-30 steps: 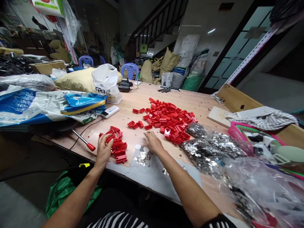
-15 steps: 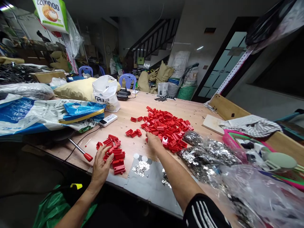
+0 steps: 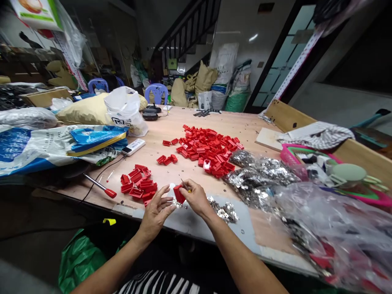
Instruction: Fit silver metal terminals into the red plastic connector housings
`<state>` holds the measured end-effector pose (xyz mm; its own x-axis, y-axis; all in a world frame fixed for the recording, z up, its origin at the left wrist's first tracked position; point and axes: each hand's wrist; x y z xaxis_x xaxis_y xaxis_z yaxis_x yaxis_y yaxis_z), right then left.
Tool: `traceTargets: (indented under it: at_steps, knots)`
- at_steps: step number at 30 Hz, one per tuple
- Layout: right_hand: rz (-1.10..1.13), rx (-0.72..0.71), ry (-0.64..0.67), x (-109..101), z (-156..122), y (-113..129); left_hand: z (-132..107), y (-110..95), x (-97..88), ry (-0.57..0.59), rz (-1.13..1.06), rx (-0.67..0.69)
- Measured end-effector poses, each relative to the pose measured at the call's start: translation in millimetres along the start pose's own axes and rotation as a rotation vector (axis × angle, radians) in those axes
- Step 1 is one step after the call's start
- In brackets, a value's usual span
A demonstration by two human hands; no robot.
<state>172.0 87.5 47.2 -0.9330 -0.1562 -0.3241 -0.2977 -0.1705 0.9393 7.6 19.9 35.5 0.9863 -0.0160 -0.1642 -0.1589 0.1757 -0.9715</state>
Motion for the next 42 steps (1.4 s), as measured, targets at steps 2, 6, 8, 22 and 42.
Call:
traceTargets:
  at_steps: [2,6,8,22,42]
  knots:
    - [0.150,0.027,-0.001,11,-26,3,-6,1,9.3,0.103,-0.051,-0.023]
    - [0.202,0.083,-0.031,16,-64,9,-17,1,15.9,0.175,-0.081,-0.046]
    - [0.185,0.108,-0.014,6,-76,8,-20,0,15.3,0.200,-0.196,-0.164]
    - [-0.882,0.193,-0.118,-78,-58,-10,-23,-18,19.5,0.209,-0.720,-0.612]
    - [-0.352,0.093,0.008,-64,-52,0,-21,-16,15.7,0.257,-0.831,-0.613]
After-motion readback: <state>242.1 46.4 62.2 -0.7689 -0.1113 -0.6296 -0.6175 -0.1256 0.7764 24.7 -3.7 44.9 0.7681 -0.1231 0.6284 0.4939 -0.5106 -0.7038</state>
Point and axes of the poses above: each hand's wrist, its own z-axis towards the middle knuckle, its own x-axis out of the palm, y = z × x, and after that the axes turned 9 degrees about z, right-handed
